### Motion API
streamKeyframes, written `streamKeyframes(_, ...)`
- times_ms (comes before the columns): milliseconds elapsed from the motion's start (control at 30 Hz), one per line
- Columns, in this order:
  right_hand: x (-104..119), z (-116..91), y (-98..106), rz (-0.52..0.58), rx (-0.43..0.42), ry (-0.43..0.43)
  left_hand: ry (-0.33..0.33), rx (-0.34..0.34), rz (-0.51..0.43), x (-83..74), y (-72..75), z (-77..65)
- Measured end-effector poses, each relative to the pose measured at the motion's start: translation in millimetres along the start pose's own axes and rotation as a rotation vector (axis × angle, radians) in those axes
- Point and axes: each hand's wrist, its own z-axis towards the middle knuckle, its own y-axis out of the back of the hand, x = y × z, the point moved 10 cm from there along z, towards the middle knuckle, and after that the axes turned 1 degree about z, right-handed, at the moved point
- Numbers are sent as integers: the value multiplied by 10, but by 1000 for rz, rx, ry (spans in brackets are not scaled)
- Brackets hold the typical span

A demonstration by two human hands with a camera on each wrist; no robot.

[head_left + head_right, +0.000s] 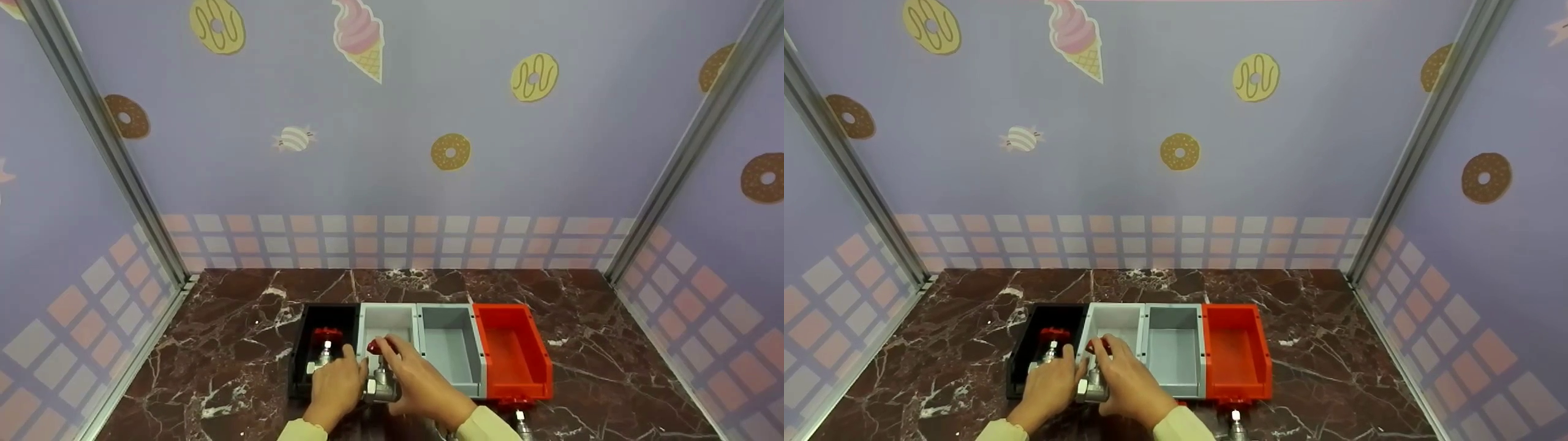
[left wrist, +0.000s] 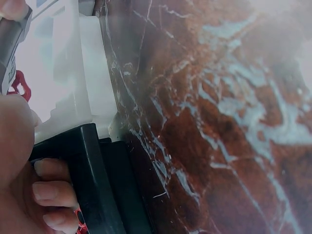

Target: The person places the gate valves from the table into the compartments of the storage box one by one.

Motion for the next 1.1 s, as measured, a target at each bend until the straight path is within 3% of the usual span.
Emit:
streamKeyframes(300, -99, 57, 4, 18, 50, -32, 31, 82, -23, 24, -58, 17)
streamKeyframes(533, -147, 131, -15, 12, 77, -34, 37, 82, -22, 25, -37, 21)
streamKeyframes(900, -193, 221, 3, -11, 37, -5, 16, 62, -18, 15, -28, 20)
streamKeyframes(1100, -268, 226, -45, -1, 64, -31, 35, 95, -17, 22, -62, 9)
